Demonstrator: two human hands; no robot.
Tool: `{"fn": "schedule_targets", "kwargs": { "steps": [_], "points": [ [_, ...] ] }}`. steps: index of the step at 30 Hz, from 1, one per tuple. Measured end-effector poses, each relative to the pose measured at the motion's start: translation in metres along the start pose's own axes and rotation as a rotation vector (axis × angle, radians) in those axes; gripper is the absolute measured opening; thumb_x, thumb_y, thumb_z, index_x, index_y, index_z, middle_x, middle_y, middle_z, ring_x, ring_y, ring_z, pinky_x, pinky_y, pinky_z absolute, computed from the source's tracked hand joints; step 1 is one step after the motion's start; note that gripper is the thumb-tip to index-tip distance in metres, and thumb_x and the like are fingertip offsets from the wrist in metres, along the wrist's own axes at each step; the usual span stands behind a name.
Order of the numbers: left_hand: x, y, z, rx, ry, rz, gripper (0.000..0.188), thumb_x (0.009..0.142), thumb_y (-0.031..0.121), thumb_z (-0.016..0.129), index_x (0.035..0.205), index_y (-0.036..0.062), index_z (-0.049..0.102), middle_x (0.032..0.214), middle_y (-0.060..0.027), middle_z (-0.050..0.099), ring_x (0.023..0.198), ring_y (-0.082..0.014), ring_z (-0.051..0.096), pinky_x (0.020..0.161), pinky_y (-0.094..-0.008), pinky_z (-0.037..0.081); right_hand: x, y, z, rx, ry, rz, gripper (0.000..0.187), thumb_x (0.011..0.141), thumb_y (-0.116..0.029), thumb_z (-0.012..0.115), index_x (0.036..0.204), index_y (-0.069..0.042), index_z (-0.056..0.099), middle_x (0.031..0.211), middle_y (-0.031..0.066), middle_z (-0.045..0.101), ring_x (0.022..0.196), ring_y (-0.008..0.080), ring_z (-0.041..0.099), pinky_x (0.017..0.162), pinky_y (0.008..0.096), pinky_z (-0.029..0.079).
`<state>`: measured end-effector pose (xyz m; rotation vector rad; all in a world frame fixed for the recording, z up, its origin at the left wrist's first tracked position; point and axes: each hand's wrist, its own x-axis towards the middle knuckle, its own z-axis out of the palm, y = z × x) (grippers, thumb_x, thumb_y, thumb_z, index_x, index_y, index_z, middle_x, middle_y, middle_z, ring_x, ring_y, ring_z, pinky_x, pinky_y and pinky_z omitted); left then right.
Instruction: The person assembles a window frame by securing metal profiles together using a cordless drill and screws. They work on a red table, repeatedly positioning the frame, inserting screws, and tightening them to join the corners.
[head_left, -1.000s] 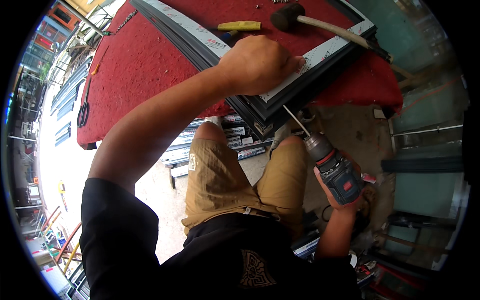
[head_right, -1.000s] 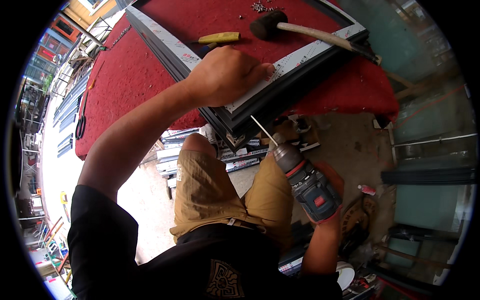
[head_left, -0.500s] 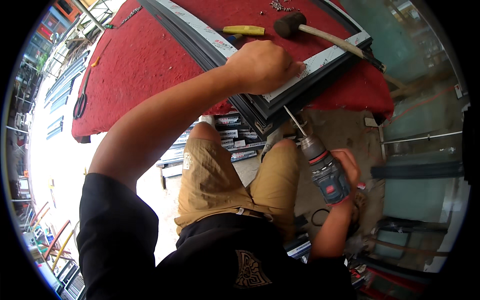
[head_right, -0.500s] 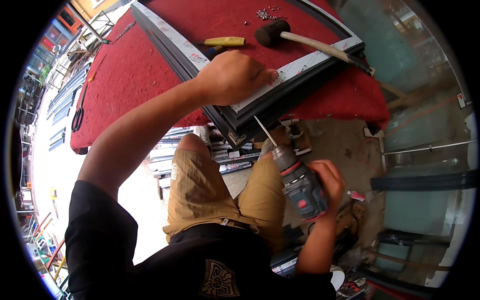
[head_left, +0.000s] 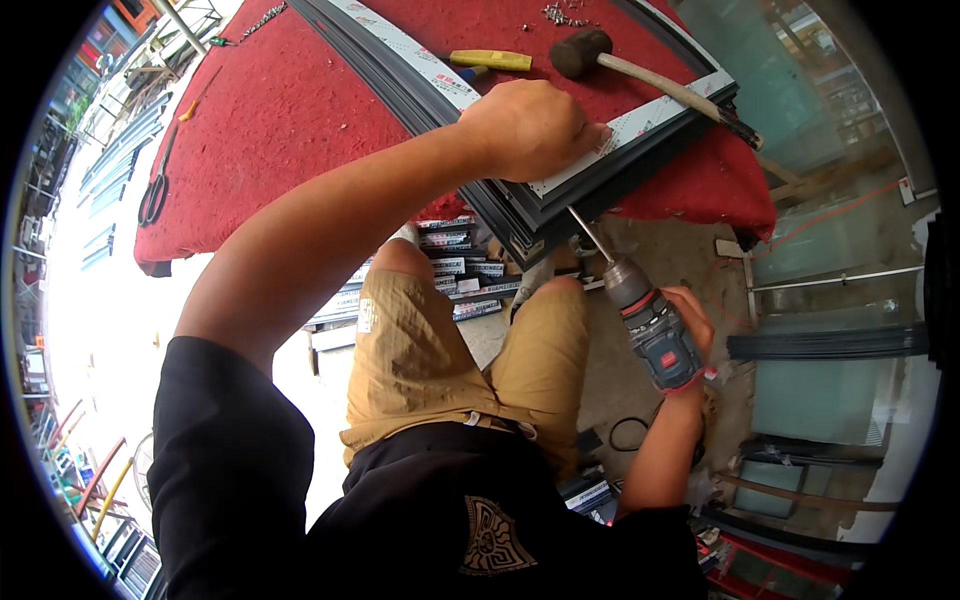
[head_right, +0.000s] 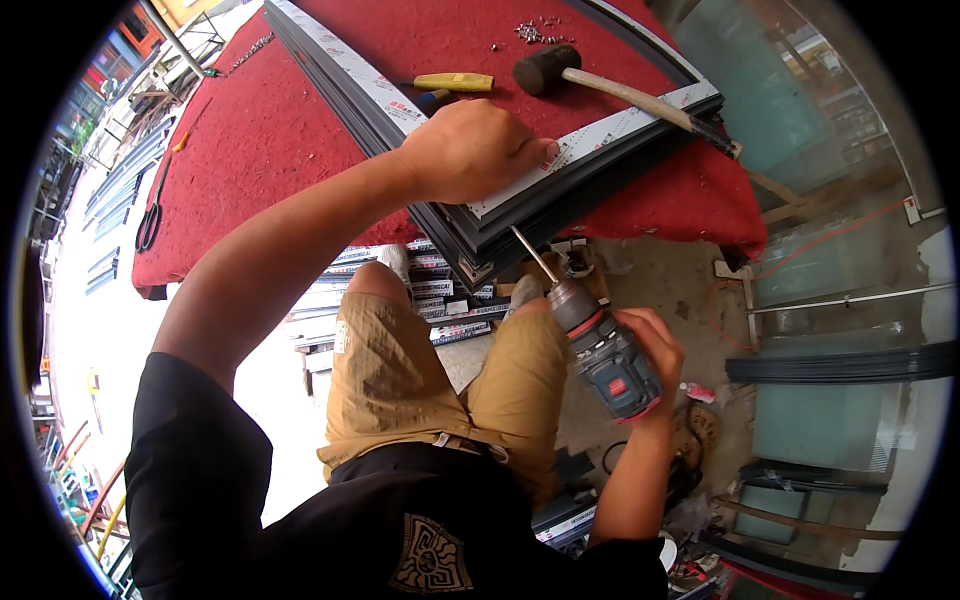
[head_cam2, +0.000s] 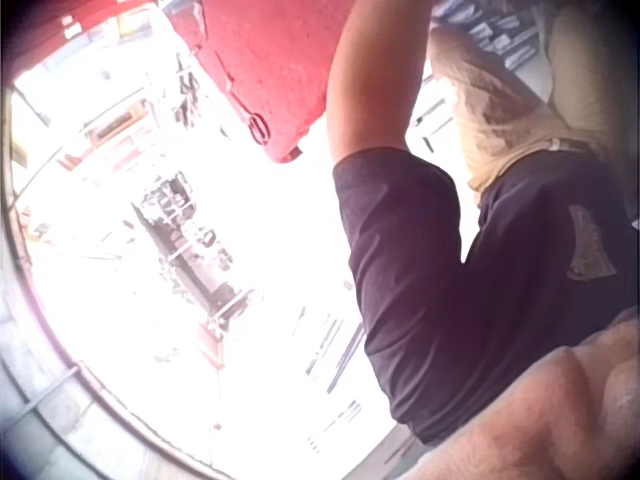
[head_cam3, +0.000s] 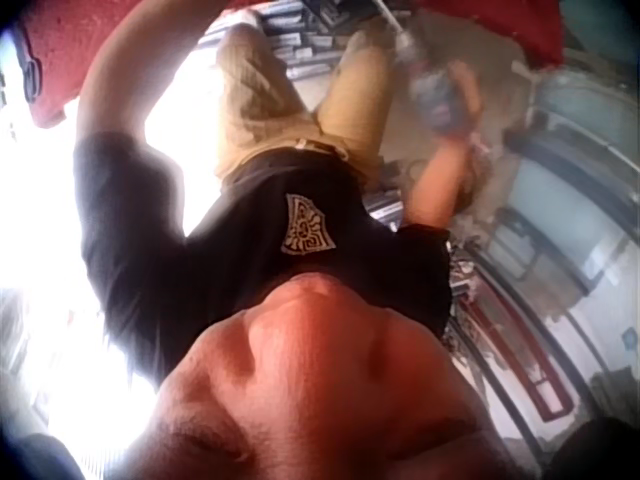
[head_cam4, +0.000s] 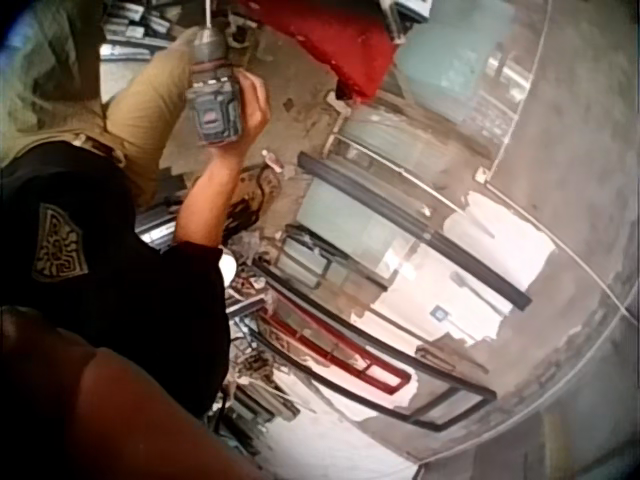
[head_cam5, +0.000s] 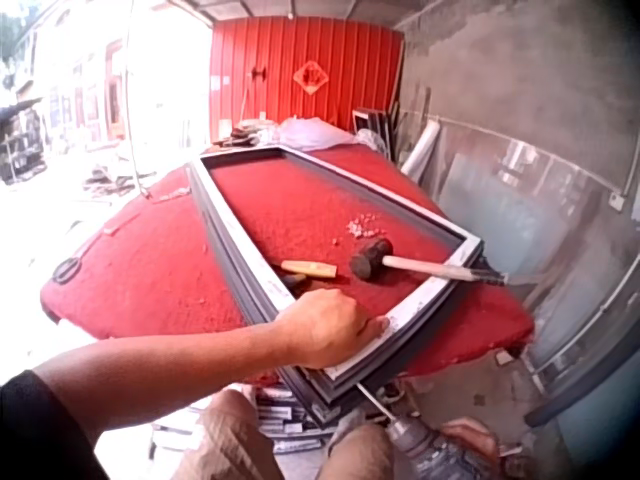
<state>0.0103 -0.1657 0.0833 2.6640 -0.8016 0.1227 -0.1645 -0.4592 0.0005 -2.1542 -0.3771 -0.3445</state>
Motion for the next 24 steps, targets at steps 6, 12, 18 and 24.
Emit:
{"fn": "schedule_targets", "kwargs": {
  "steps": [6,12,18,24],
  "points": [
    [0.0,0.002,-0.002,-0.028,-0.036,-0.019,0.062,0.111,0.051,0.048,0.09,0.0025,0.079,0.085,-0.0259,0.073,0.088,-0.0468,0.072,0.088,-0.0563,0.056,0.003,-0.001,-0.02,-0.201,0.073,-0.157,0.033,0.077,-0.004,0.076,0.109,0.003,0.078,0.105,0.0135,0.075,0.093,0.0271,0.072,0.085,0.0365,0.057],
    [0.0,0.0,-0.004,-0.053,-0.054,-0.044,0.065,0.112,0.054,0.045,0.095,0.0032,0.08,0.09,-0.0258,0.075,0.093,-0.0462,0.073,0.091,-0.0552,0.056,-0.062,0.027,-0.012,-0.052,0.091,0.234,0.037,0.088,-0.012,0.09,0.119,-0.001,0.074,0.106,0.0117,0.077,0.094,0.0235,0.072,0.086,0.0356,0.057],
    [0.007,-0.006,-0.012,-0.264,-0.148,-0.109,0.078,0.113,0.065,0.038,0.105,-0.0011,0.079,0.095,-0.0234,0.075,0.099,-0.04,0.073,0.095,-0.0496,0.054,-0.073,-0.002,0.024,0.613,0.299,0.335,0.043,0.092,-0.005,0.087,0.131,-0.002,0.071,0.115,0.0069,0.076,0.101,0.0136,0.069,0.093,0.0308,0.055],
    [0.007,-0.024,-0.017,-0.434,-0.261,-0.031,0.071,0.115,0.06,0.041,0.123,-0.0025,0.073,0.104,-0.022,0.075,0.1,-0.0357,0.071,0.095,-0.0453,0.054,-0.091,-0.001,0.019,0.56,0.197,0.354,0.047,0.095,0.0,0.082,0.138,-0.003,0.066,0.13,0.0095,0.072,0.117,0.02,0.069,0.105,0.0371,0.055]
  ]
}}
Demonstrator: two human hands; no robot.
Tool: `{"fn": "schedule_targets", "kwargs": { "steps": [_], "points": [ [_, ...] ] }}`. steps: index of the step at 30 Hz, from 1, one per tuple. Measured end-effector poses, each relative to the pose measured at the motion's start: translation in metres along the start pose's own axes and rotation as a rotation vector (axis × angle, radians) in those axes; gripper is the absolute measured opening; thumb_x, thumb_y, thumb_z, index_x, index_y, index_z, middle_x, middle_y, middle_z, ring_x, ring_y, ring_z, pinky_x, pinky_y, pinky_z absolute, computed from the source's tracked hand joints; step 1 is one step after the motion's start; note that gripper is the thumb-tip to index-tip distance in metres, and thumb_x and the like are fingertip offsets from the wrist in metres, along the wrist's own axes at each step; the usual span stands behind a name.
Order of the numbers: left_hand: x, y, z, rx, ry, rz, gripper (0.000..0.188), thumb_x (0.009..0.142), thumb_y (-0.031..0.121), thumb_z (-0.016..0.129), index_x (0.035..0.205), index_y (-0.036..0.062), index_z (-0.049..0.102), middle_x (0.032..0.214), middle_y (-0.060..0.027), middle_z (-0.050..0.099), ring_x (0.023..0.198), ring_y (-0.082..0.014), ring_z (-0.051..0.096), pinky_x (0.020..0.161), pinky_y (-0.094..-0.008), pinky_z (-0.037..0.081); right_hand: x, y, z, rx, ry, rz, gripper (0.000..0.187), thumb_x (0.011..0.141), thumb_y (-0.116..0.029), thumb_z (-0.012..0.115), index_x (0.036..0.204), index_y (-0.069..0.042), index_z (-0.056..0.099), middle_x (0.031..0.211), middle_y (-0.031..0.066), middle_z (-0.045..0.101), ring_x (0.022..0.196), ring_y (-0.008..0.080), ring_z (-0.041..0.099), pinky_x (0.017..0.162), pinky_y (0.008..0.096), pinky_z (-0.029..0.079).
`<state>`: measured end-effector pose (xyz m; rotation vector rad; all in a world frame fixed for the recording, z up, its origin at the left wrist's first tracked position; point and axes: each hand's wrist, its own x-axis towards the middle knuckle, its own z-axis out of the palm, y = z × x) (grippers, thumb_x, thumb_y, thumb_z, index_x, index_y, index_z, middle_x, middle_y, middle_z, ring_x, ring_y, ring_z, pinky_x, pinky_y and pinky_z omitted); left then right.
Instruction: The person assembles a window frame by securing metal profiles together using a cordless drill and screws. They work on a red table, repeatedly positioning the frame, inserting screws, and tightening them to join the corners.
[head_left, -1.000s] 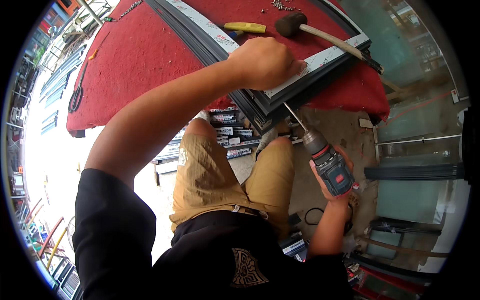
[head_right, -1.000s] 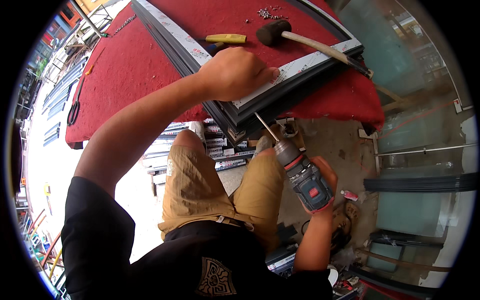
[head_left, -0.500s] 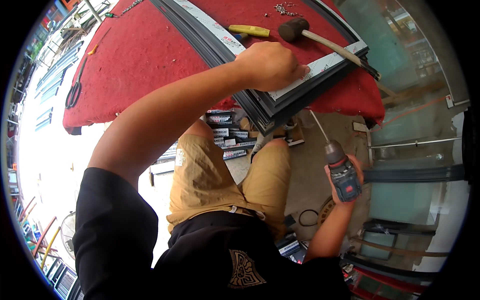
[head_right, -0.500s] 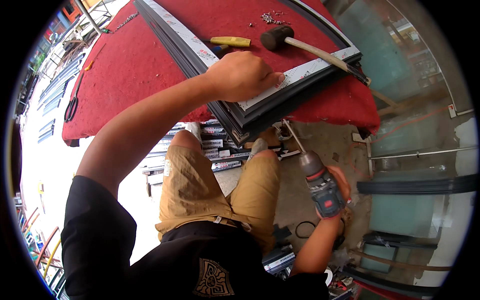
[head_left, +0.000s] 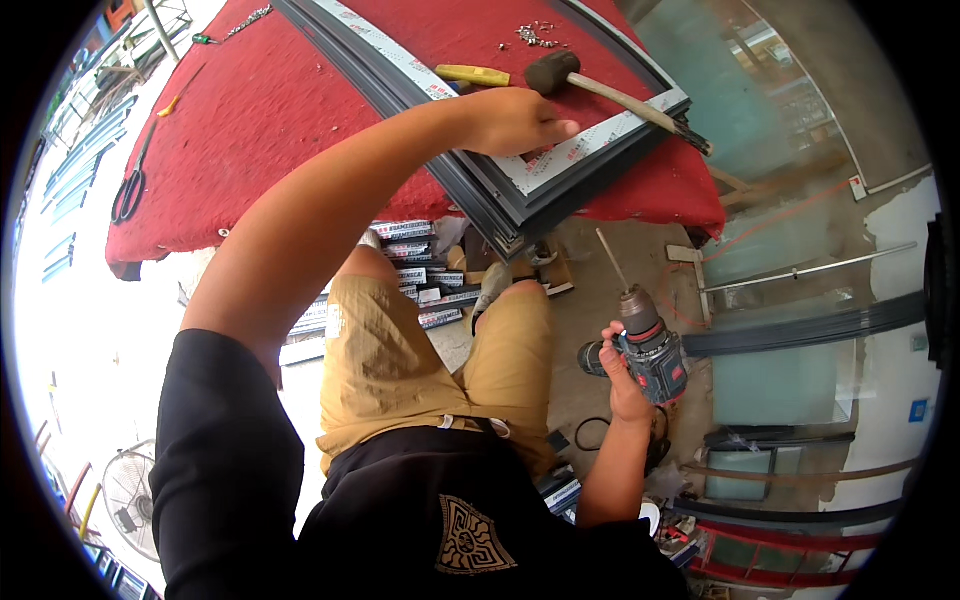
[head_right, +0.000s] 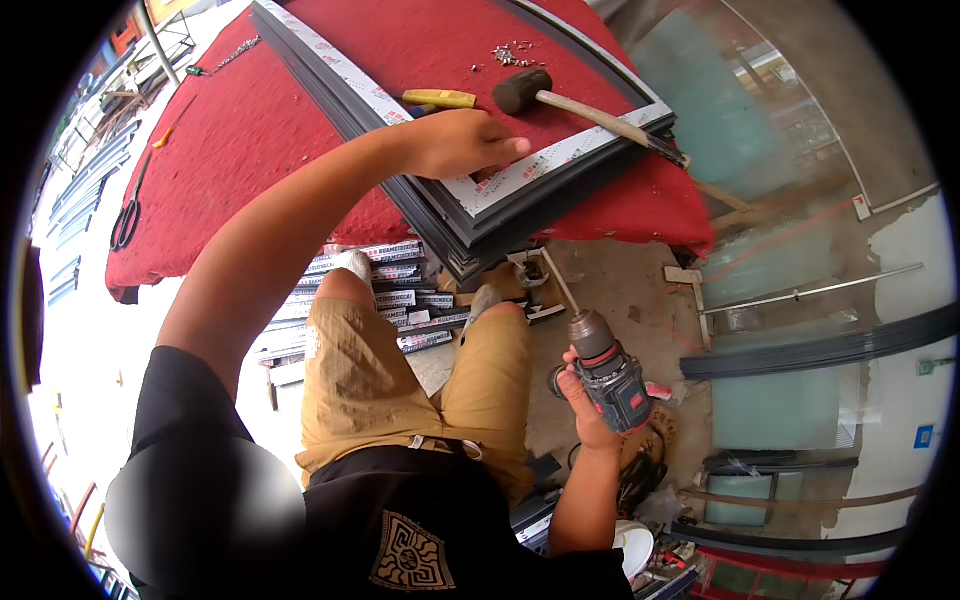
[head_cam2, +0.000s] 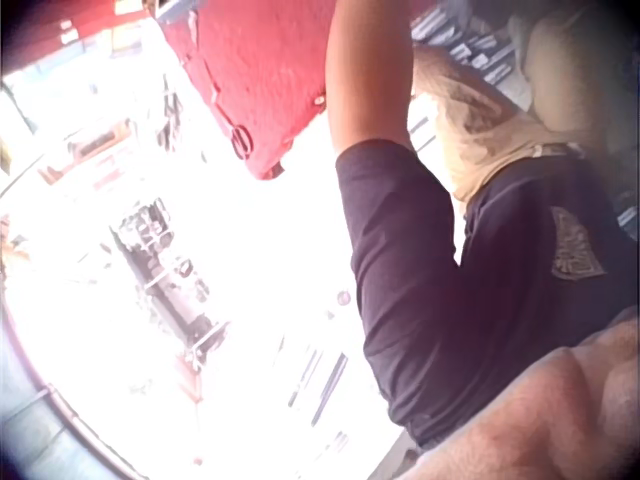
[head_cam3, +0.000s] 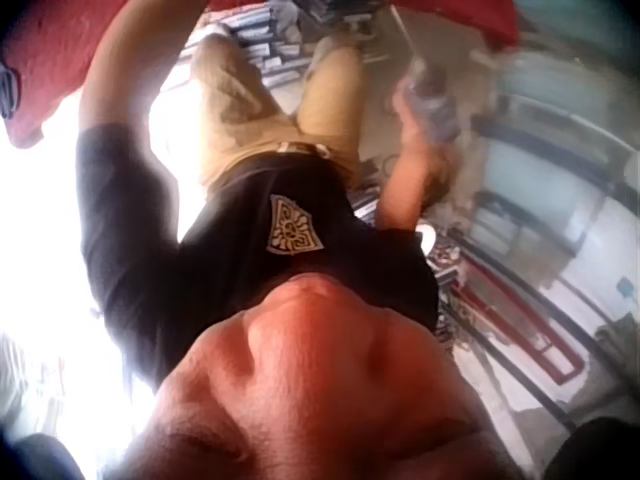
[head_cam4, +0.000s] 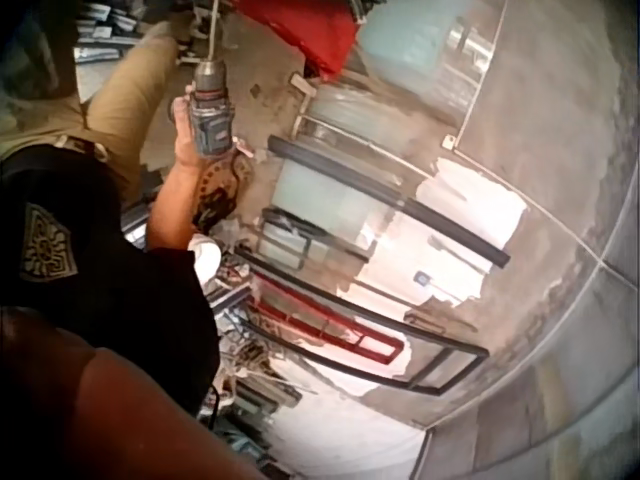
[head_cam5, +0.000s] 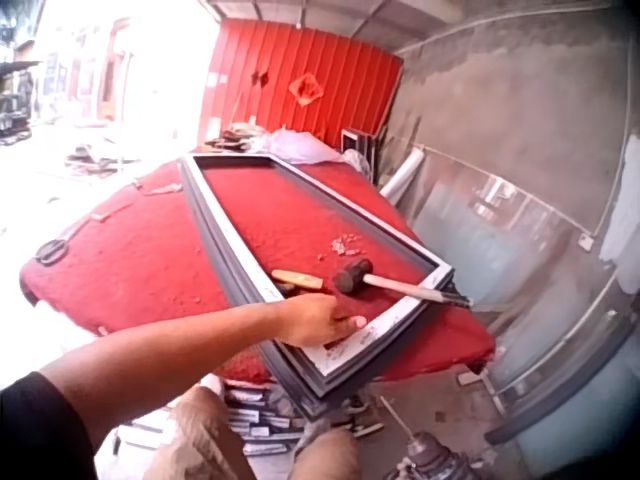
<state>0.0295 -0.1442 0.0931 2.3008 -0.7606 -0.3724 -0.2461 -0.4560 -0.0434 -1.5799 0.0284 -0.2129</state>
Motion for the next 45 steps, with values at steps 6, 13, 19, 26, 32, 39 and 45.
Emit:
{"fn": "schedule_targets", "kwargs": {
  "steps": [6,13,19,26,32,39,45],
  "points": [
    [-0.036,-0.015,-0.001,0.227,0.233,0.233,0.036,0.109,0.037,0.058,0.12,0.0087,0.077,0.101,-0.0178,0.077,0.099,-0.0365,0.074,0.09,-0.0476,0.056,-0.011,-0.009,-0.007,-0.052,-0.032,-0.072,0.046,0.094,0.0,0.083,0.137,-0.002,0.067,0.128,0.0089,0.072,0.114,0.0212,0.07,0.102,0.0363,0.056],
    [-0.064,-0.071,0.002,0.326,0.663,0.345,0.027,0.107,0.022,0.064,0.123,0.0048,0.075,0.116,-0.0196,0.074,0.117,-0.0401,0.068,0.099,-0.0464,0.056,-0.014,-0.017,0.013,0.057,-0.01,-0.011,0.044,0.094,0.001,0.082,0.135,-0.002,0.067,0.125,0.0094,0.072,0.115,0.0217,0.069,0.102,0.0364,0.056],
    [-0.15,-0.024,0.06,-0.194,0.8,0.192,0.02,0.104,0.011,0.067,0.12,0.0025,0.075,0.107,-0.0122,0.075,0.111,-0.027,0.072,0.1,-0.0395,0.056,-0.019,-0.03,0.026,0.012,-0.093,-0.047,0.044,0.093,-0.003,0.084,0.134,-0.001,0.067,0.124,0.0099,0.072,0.11,0.0187,0.069,0.098,0.0326,0.056],
    [-0.223,0.007,0.153,-0.64,0.227,0.319,0.062,0.094,0.028,0.087,0.143,0.0007,0.061,0.142,-0.0191,0.062,0.129,-0.0318,0.063,0.108,-0.0416,0.052,-0.026,-0.021,0.076,-0.494,-0.25,-0.12,0.051,0.082,-0.023,0.095,0.121,-0.001,0.07,0.108,0.0126,0.075,0.095,0.0283,0.074,0.084,0.0396,0.059],
    [-0.236,0.01,0.19,-0.866,0.244,0.293,0.106,0.084,0.042,0.096,0.161,-0.0024,0.038,0.157,-0.0208,0.051,0.15,-0.0356,0.048,0.125,-0.0469,0.037,-0.031,-0.017,0.146,-0.119,-0.528,-0.278,0.046,0.086,-0.014,0.086,0.124,0.0,0.065,0.109,0.0123,0.072,0.099,0.0293,0.072,0.087,0.0394,0.058],
    [-0.276,0.007,0.208,-0.876,0.325,0.067,0.13,0.076,0.047,0.1,0.168,-0.0038,0.023,0.166,-0.0262,0.035,0.158,-0.0404,0.036,0.13,-0.0492,0.029,-0.053,-0.017,0.168,-0.008,-0.626,0.022,0.089,0.084,-0.019,0.091,0.152,-0.003,0.036,0.132,0.0128,0.055,0.12,0.0253,0.058,0.104,0.0405,0.05],
    [-0.294,0.008,0.192,-0.737,0.337,0.068,0.127,0.079,0.024,0.095,0.169,-0.0031,0.009,0.156,-0.0207,0.043,0.142,-0.0314,0.047,0.12,-0.0438,0.039,-0.05,-0.047,0.198,0.032,-0.65,0.043,0.089,0.087,-0.016,0.087,0.156,-0.005,0.034,0.136,0.012,0.05,0.125,0.0254,0.054,0.108,0.0406,0.046]
  ]
}}
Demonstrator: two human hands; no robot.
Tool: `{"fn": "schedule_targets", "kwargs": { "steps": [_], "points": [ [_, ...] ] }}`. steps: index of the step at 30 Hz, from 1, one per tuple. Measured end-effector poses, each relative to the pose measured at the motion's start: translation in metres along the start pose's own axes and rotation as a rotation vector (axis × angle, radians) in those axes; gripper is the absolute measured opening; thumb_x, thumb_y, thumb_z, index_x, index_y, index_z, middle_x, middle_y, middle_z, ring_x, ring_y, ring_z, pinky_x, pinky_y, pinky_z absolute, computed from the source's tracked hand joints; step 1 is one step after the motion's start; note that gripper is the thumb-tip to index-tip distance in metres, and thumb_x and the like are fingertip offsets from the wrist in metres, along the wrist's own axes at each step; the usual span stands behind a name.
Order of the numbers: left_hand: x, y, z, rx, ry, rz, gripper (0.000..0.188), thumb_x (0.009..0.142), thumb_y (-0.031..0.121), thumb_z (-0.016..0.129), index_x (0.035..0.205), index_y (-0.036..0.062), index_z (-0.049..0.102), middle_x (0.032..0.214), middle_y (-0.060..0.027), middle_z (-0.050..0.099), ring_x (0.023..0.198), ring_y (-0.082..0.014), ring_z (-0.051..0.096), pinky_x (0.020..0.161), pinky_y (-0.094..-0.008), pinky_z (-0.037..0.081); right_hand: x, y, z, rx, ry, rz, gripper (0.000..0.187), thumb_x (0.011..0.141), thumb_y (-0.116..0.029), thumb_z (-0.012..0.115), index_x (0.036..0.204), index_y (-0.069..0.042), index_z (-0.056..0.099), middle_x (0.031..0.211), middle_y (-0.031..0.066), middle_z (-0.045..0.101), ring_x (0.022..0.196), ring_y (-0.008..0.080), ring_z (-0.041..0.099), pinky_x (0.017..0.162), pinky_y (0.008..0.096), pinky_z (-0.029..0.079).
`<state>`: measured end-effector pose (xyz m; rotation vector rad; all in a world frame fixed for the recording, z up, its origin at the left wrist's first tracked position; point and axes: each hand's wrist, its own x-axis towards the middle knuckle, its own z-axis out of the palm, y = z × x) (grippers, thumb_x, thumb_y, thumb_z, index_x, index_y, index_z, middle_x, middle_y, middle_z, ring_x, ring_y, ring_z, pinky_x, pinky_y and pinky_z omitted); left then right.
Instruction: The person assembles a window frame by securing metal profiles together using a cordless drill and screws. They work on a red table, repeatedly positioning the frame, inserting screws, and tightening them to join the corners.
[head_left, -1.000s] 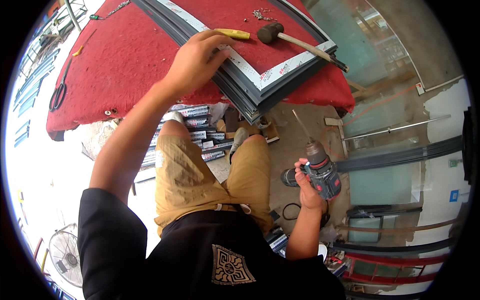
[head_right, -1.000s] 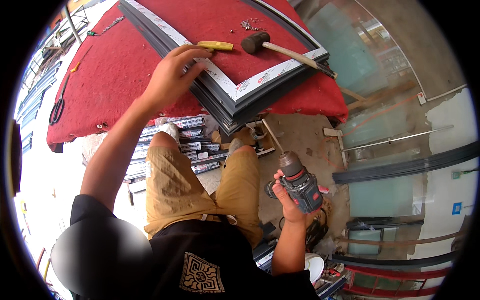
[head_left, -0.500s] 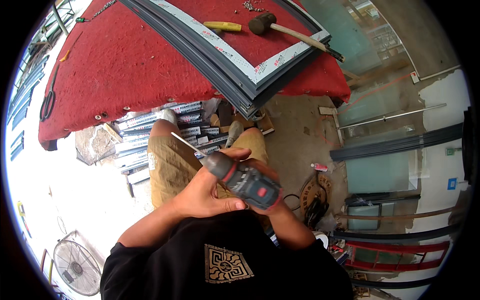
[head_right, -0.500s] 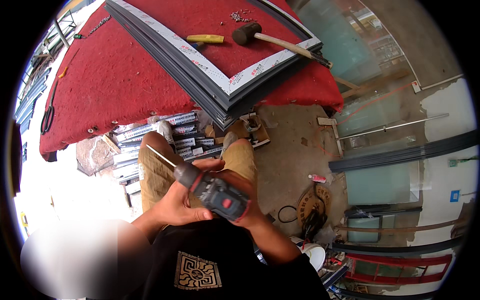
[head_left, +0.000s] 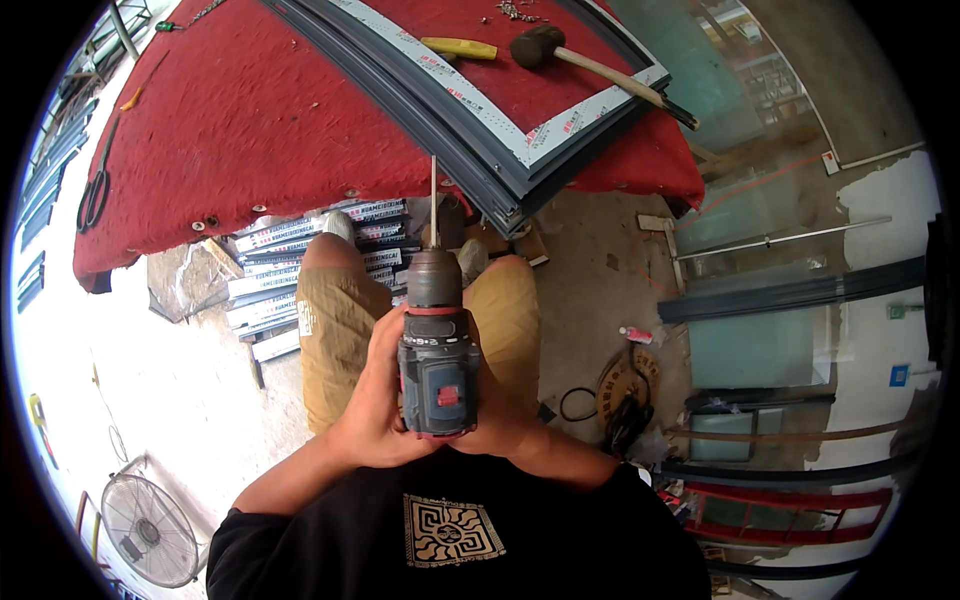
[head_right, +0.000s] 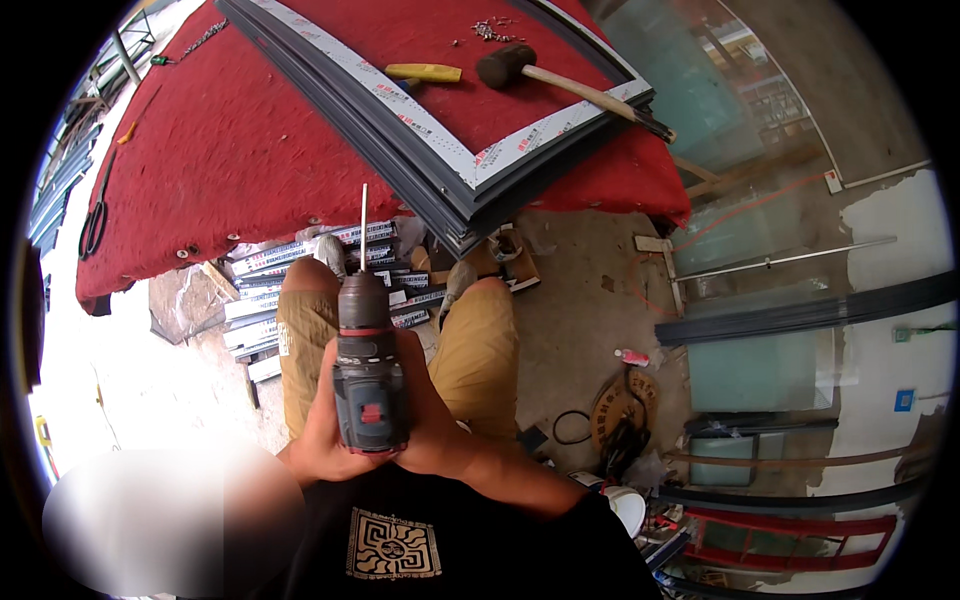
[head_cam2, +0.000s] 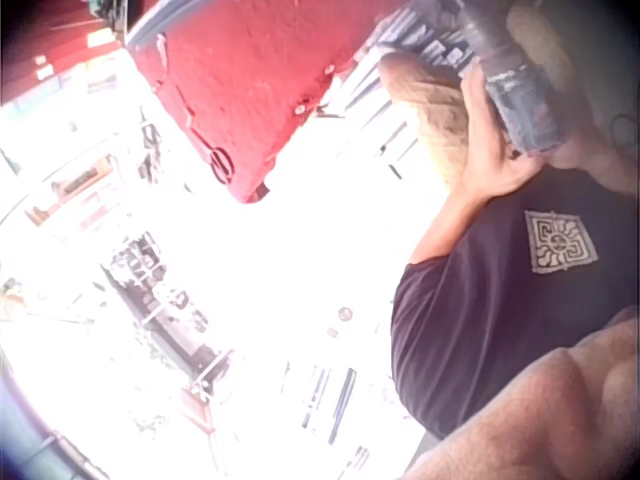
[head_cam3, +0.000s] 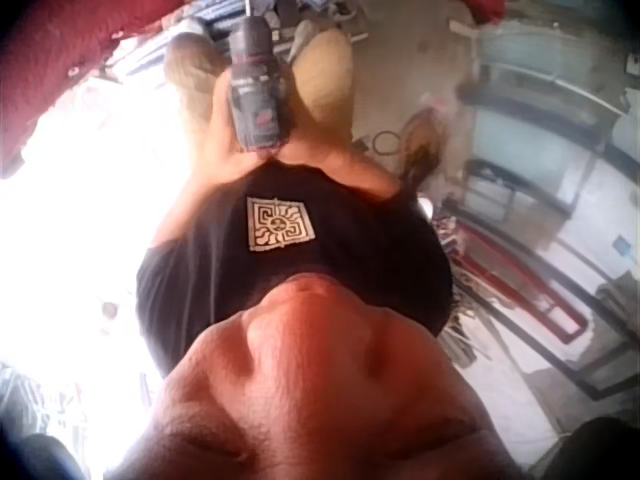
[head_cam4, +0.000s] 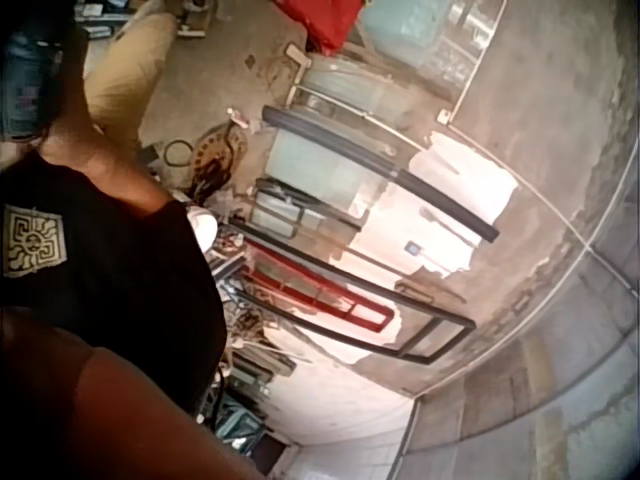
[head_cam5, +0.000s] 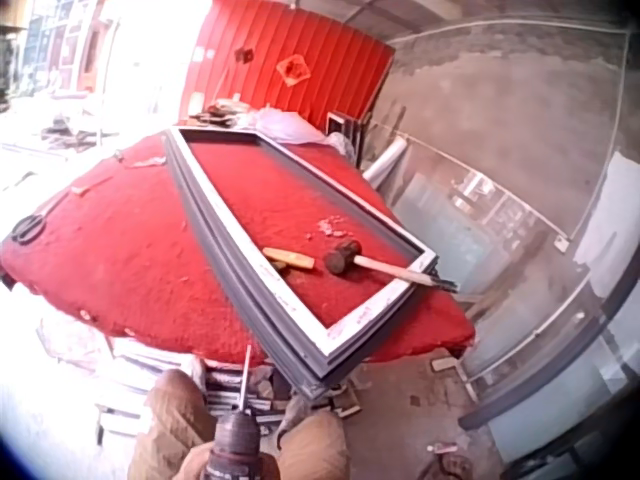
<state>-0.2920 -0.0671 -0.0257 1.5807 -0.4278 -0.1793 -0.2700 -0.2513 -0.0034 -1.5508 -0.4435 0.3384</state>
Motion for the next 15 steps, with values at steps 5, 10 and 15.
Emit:
{"fn": "schedule_targets", "kwargs": {
  "steps": [5,10,15],
  "points": [
    [-0.004,0.01,-0.01,-0.038,0.168,0.012,0.115,0.077,0.026,0.098,0.164,-0.0032,0.028,0.153,-0.0198,0.048,0.139,-0.033,0.054,0.117,-0.044,0.043,0.019,-0.011,-0.001,-0.249,0.03,-0.078,0.078,0.084,-0.019,0.092,0.146,-0.001,0.048,0.132,0.016,0.06,0.12,0.0302,0.063,0.103,0.0423,0.053],
    [-0.021,0.009,-0.019,-0.191,0.179,-0.129,0.076,0.09,0.014,0.089,0.152,-0.0022,0.048,0.13,-0.0122,0.07,0.119,-0.0206,0.068,0.101,-0.0355,0.054,0.034,-0.045,-0.04,-0.659,-0.178,-0.255,0.076,0.081,-0.017,0.092,0.145,0.002,0.057,0.13,0.0224,0.065,0.12,0.0394,0.067,0.103,0.0476,0.055],
    [-0.024,-0.006,-0.028,-0.405,0.236,-0.187,0.057,0.095,0.009,0.083,0.146,0.001,0.06,0.134,-0.0113,0.071,0.117,-0.0199,0.07,0.099,-0.0362,0.057,0.068,-0.085,-0.107,-0.935,0.163,-0.353,0.055,0.088,-0.011,0.086,0.14,-0.005,0.071,0.122,0.018,0.073,0.112,0.0325,0.072,0.099,0.0424,0.058]
  ]
}}
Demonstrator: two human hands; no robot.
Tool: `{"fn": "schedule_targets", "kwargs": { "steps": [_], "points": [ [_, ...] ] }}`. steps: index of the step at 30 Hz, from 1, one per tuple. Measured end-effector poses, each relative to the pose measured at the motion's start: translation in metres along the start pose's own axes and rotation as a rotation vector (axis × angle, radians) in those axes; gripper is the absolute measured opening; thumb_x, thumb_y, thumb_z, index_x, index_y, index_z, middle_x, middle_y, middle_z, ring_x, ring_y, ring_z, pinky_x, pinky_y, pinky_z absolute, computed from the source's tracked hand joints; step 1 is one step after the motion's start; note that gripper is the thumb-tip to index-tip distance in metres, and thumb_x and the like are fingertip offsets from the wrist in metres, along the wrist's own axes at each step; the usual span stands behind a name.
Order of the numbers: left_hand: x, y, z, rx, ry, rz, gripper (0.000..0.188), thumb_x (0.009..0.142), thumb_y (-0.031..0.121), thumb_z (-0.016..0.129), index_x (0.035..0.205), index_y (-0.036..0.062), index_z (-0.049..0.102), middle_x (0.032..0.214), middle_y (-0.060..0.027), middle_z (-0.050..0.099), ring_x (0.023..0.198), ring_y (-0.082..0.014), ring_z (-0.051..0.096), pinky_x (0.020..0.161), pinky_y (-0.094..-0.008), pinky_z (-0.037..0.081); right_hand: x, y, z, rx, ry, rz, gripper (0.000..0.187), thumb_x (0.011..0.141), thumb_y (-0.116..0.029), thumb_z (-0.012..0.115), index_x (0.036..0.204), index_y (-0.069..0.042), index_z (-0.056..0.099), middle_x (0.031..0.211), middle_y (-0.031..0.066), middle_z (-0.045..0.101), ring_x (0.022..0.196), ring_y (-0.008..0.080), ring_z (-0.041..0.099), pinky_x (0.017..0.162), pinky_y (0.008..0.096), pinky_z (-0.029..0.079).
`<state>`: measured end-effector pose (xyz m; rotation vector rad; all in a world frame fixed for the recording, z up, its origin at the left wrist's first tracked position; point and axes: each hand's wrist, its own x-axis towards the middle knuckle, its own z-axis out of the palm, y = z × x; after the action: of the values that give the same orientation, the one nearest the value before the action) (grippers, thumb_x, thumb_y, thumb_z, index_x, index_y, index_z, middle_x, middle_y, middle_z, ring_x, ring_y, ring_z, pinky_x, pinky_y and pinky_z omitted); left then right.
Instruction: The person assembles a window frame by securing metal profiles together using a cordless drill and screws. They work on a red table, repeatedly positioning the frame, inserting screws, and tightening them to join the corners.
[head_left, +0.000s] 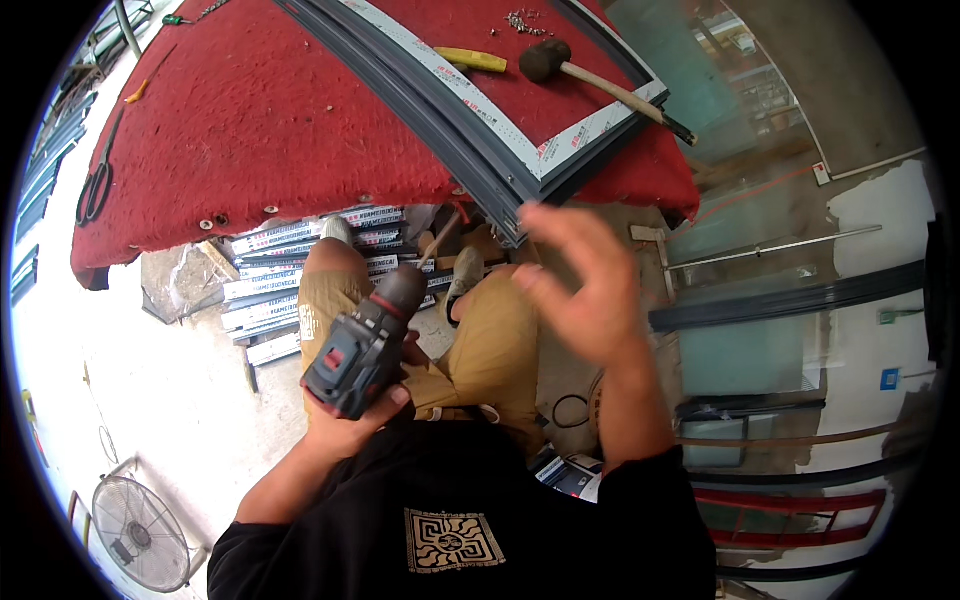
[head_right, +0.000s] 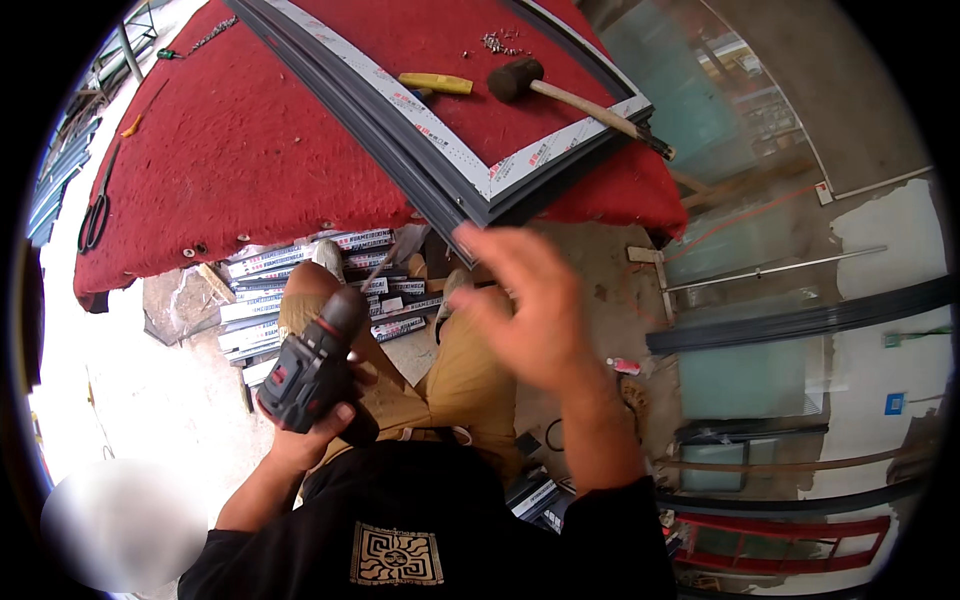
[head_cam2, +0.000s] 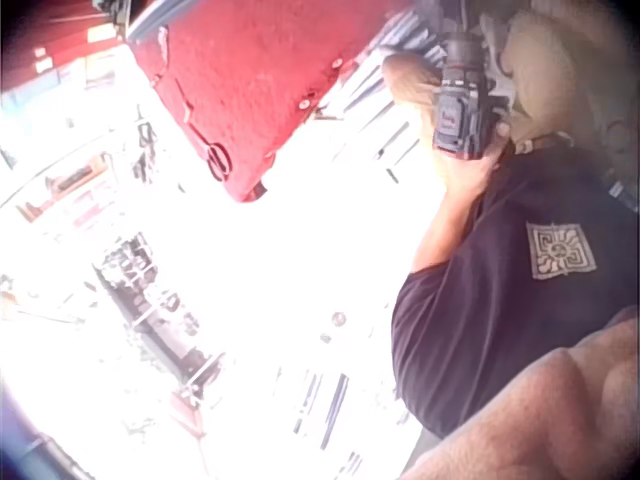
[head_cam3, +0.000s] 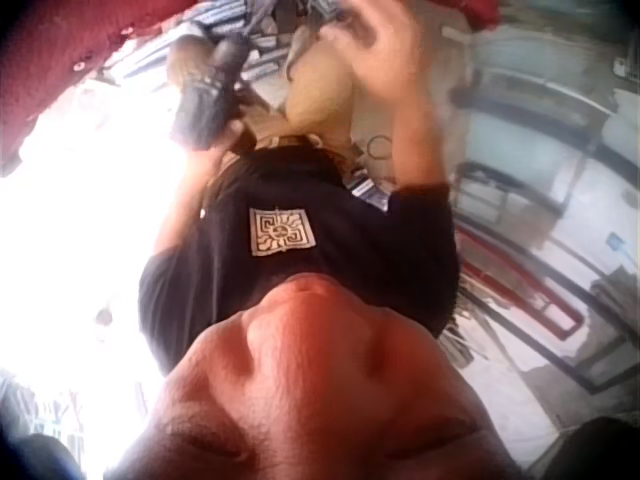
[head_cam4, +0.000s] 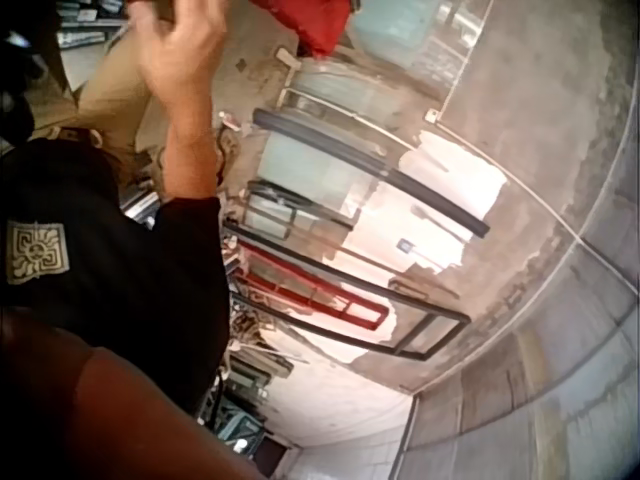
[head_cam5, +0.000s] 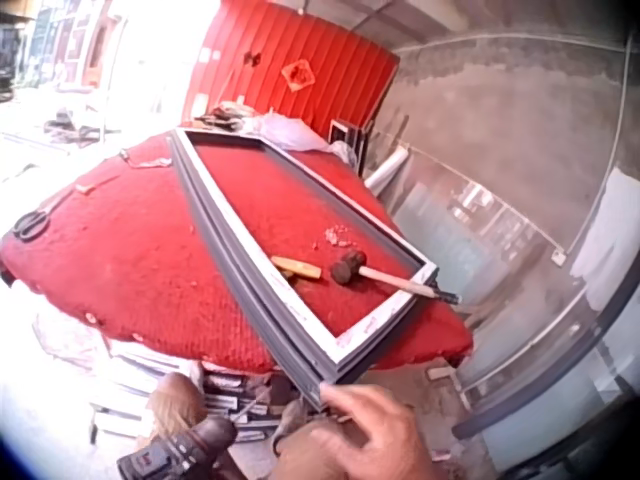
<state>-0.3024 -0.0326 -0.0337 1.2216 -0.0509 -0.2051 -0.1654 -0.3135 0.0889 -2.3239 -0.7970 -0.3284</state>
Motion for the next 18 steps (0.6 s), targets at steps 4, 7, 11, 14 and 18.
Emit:
{"fn": "schedule_targets", "kwargs": {
  "steps": [4,7,11,14,18],
  "points": [
    [-0.009,-0.009,-0.008,-0.063,-0.049,-0.039,0.05,0.096,0.002,0.078,0.143,0.0004,0.061,0.135,-0.0125,0.071,0.115,-0.0217,0.074,0.094,-0.0353,0.059,0.046,0.042,-0.041,-0.152,0.2,0.1,0.042,0.094,-0.014,0.081,0.133,-0.002,0.072,0.121,0.0162,0.074,0.109,0.0286,0.073,0.097,0.04,0.058],
    [-0.016,-0.013,-0.008,-0.127,-0.046,-0.055,0.048,0.096,0.001,0.077,0.141,0.0003,0.062,0.134,-0.0133,0.071,0.116,-0.0232,0.074,0.094,-0.0359,0.06,0.073,0.067,-0.053,-0.24,0.167,0.085,0.043,0.094,-0.019,0.081,0.133,-0.001,0.072,0.125,0.0167,0.072,0.113,0.0326,0.071,0.101,0.0415,0.056],
    [-0.017,-0.012,-0.008,-0.19,-0.044,-0.104,0.05,0.096,0.0,0.077,0.143,0.0,0.06,0.134,-0.0139,0.071,0.115,-0.0236,0.074,0.095,-0.0372,0.06,0.108,0.113,-0.06,-0.565,0.089,-0.051,0.046,0.093,-0.022,0.08,0.133,-0.003,0.073,0.129,0.0163,0.071,0.123,0.037,0.064,0.11,0.0448,0.05],
    [-0.012,-0.006,-0.008,-0.254,-0.067,-0.106,0.053,0.096,-0.001,0.076,0.145,0.0008,0.058,0.135,-0.0139,0.071,0.113,-0.0231,0.074,0.095,-0.038,0.06,0.134,0.152,-0.07,-0.68,0.026,0.011,0.047,0.093,-0.022,0.08,0.135,-0.004,0.073,0.132,0.0171,0.071,0.127,0.0382,0.062,0.113,0.0467,0.048],
    [-0.005,-0.009,-0.009,-0.266,-0.102,-0.086,0.054,0.097,0.0,0.075,0.147,0.0017,0.056,0.134,-0.0136,0.072,0.111,-0.0229,0.074,0.096,-0.0386,0.06,0.154,0.182,-0.074,-0.81,-0.15,0.164,0.052,0.097,-0.034,0.076,0.14,-0.005,0.071,0.138,0.0185,0.069,0.13,0.0389,0.062,0.114,0.0468,0.048]
  ]
}}
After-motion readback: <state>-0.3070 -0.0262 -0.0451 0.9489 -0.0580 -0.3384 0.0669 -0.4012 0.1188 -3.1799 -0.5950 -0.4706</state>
